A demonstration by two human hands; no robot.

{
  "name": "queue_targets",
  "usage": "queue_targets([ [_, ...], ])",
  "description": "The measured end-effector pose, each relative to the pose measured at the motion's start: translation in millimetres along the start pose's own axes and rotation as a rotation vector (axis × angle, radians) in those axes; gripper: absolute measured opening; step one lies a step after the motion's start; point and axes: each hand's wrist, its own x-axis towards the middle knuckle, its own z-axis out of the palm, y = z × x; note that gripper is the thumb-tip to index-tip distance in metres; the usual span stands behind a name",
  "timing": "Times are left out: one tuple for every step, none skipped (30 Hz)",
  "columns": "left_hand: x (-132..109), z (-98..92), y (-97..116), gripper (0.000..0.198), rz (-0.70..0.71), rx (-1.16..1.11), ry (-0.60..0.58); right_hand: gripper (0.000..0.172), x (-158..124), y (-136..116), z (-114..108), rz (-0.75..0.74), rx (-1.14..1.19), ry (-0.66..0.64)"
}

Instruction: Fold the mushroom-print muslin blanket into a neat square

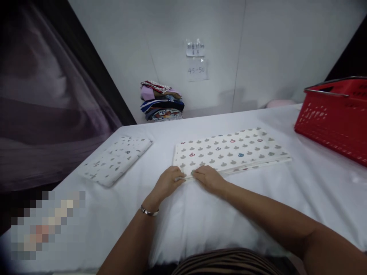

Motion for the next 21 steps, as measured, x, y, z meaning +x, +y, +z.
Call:
queue_targets([
  [0, -0.5, 0, 0.010, -0.004, -0.007, -0.002, 0.027, -9, 8, -7, 0.005, -0.011, 0.011],
  [0, -1.2, -1, 0.010, -0.009, -0.015, -0.003, 0.027, -19, 17, -15, 0.014, -0.030, 0.026],
  [0, -1.9, 0, 0.010, -0.010, -0.024, -0.006, 0.026, -31, 26, -24, 0.026, -0.051, 0.042],
  [0, -2.5, 0, 0.011, -0.011, -0.029, -0.006, 0.026, -43, 35, -34, 0.043, -0.071, 0.057],
  [0, -3.0, 1, 0.012, -0.007, -0.029, -0.005, 0.026, -55, 44, -43, 0.066, -0.089, 0.069],
  [-1, -3.3, 2, 0.013, -0.001, -0.025, -0.001, 0.025, -66, 52, -52, 0.096, -0.106, 0.075],
  [-1, -3.4, 3, 0.013, 0.004, -0.017, 0.008, 0.025, -76, 59, -60, 0.133, -0.123, 0.076],
  [-1, -3.4, 4, 0.013, 0.008, -0.009, 0.021, 0.026, -84, 65, -67, 0.170, -0.138, 0.070],
  [-1, -3.3, 5, 0.012, 0.012, -0.004, 0.038, 0.027, -91, 68, -72, 0.206, -0.151, 0.061],
  [-1, -3.1, 7, 0.011, 0.017, -0.001, 0.052, 0.028, -96, 71, -76, 0.235, -0.161, 0.049],
  [-1, -2.9, 8, 0.011, 0.023, -0.001, 0.062, 0.028, -99, 72, -78, 0.256, -0.166, 0.039],
  [-1, -2.7, 10, 0.011, 0.029, 0.000, 0.067, 0.029, -100, 73, -79, 0.266, -0.170, 0.034],
  [0, -2.5, 12, 0.011, 0.035, 0.003, 0.063, 0.029, -101, 73, -79, 0.264, -0.174, 0.034],
  [0, -2.4, 13, 0.011, 0.038, 0.005, 0.056, 0.028, -100, 73, -79, 0.256, -0.179, 0.036],
  [1, -2.3, 14, 0.012, 0.038, 0.009, 0.045, 0.028, -99, 73, -77, 0.244, -0.188, 0.039],
  [1, -2.1, 15, 0.013, 0.033, 0.013, 0.033, 0.028, -97, 72, -76, 0.231, -0.197, 0.041],
  [2, -1.9, 15, 0.015, 0.024, 0.018, 0.024, 0.028, -95, 72, -75, 0.217, -0.206, 0.041],
  [2, -1.6, 15, 0.016, 0.018, 0.023, 0.015, 0.028, -93, 72, -75, 0.204, -0.213, 0.038],
  [3, -1.2, 15, 0.017, 0.014, 0.028, 0.008, 0.027, -91, 72, -74, 0.192, -0.218, 0.033],
  [3, -0.7, 14, 0.017, 0.012, 0.034, 0.006, 0.028, -90, 73, -74, 0.183, -0.225, 0.029],
  [3, -0.1, 13, 0.018, 0.013, 0.040, 0.007, 0.028, -89, 73, -74, 0.178, -0.234, 0.027],
])
